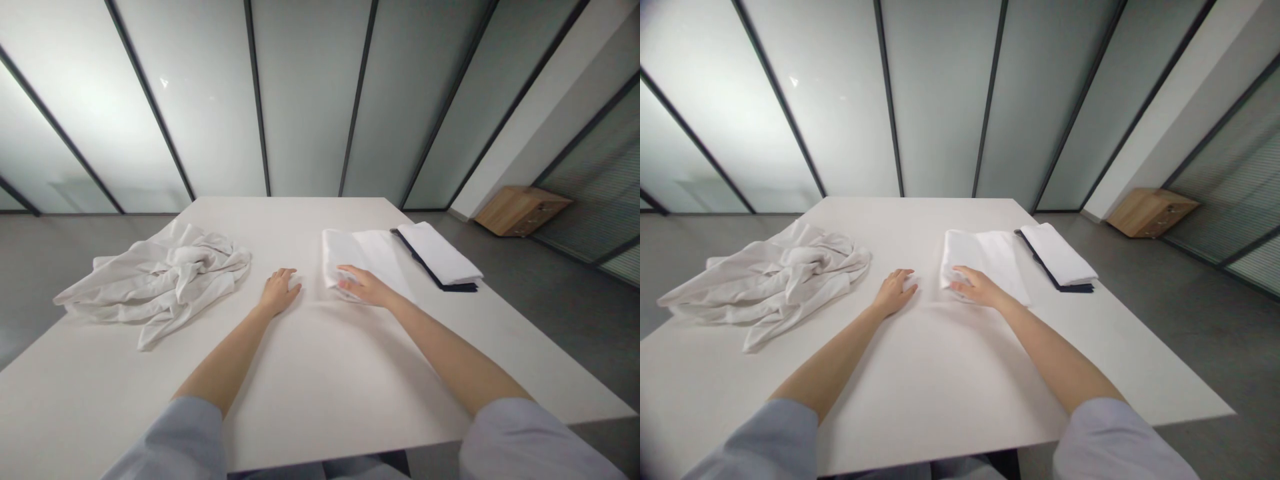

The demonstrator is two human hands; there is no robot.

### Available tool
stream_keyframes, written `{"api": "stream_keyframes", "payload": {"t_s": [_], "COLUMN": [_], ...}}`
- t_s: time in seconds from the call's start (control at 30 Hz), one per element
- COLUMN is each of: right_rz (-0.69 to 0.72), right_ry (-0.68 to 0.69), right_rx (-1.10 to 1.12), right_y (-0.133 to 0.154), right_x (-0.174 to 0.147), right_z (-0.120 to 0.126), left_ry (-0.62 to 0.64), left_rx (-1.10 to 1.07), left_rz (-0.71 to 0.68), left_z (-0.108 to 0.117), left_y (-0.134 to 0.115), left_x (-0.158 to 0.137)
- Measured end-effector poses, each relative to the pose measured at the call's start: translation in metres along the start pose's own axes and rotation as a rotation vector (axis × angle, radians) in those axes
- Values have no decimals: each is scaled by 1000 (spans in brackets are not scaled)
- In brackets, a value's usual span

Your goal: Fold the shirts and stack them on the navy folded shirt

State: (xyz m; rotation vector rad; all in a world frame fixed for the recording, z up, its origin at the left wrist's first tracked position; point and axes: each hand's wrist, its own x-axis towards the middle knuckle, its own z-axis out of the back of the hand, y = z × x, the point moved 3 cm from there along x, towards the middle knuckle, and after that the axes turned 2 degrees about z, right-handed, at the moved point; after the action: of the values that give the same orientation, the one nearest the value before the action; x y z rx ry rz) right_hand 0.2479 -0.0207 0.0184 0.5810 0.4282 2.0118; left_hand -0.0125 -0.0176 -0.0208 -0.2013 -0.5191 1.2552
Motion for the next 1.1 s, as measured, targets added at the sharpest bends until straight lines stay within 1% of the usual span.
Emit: {"api": "stream_keyframes", "payload": {"t_s": [0.03, 0.07, 0.1, 0.13, 0.2, 0.27, 0.37, 0.43, 0.57, 0.63, 0.7, 0.77, 0.8, 0.83, 0.9, 0.93, 1.0, 1.03, 1.07, 1.1], "right_rz": [57, 84, 70, 22, -110, -194, -180, -180, -249, -296, -351, -392, -407, -415, -398, -373, -287, -234, -186, -153], "right_ry": [42, 62, 61, 52, 45, 40, -23, -116, -391, -547, -705, -838, -889, -927, -954, -938, -831, -741, -635, -519], "right_rx": [-13, -68, -138, -212, -319, -340, -238, -97, 186, 272, 329, 365, 371, 368, 322, 276, 143, 67, -12, -91], "right_y": [10, 16, 19, 19, 13, 5, -4, -9, -24, -33, -41, -47, -49, -50, -51, -50, -45, -41, -37, -33], "right_x": [1, 2, 3, 5, 8, 10, 12, 12, 10, 8, 5, 1, -1, -2, -4, -4, -1, 1, 3, 5], "right_z": [-14, -26, -33, -39, -44, -47, -47, -46, -39, -34, -28, -22, -20, -17, -14, -13, -15, -17, -21, -25], "left_ry": [-31, -56, -66, -55, 16, 92, 127, 123, 85, 76, 88, 84, 65, 32, -58, -96, -152, -180, -216, -262], "left_rx": [-14, -25, -29, -21, 31, 112, 224, 278, 329, 312, 251, 128, 28, -110, -514, -756, -1175, -1298, -1344, -1309], "left_rz": [-28, -72, -131, -198, -316, -357, -289, -213, -83, -56, 13, 157, 249, 341, 502, 570, 683, 726, 749, 731], "left_z": [2, 4, 6, 7, 6, 4, 1, 0, -1, -2, -2, 0, 1, 2, 2, 1, -3, -5, -5, -4], "left_y": [-2, -5, -9, -14, -24, -33, -42, -46, -50, -48, -42, -31, -24, -17, -5, 0, 8, 13, 17, 23], "left_x": [-1, -3, -5, -8, -13, -16, -18, -18, -16, -14, -10, -4, -1, 1, 7, 9, 13, 15, 17, 18]}}
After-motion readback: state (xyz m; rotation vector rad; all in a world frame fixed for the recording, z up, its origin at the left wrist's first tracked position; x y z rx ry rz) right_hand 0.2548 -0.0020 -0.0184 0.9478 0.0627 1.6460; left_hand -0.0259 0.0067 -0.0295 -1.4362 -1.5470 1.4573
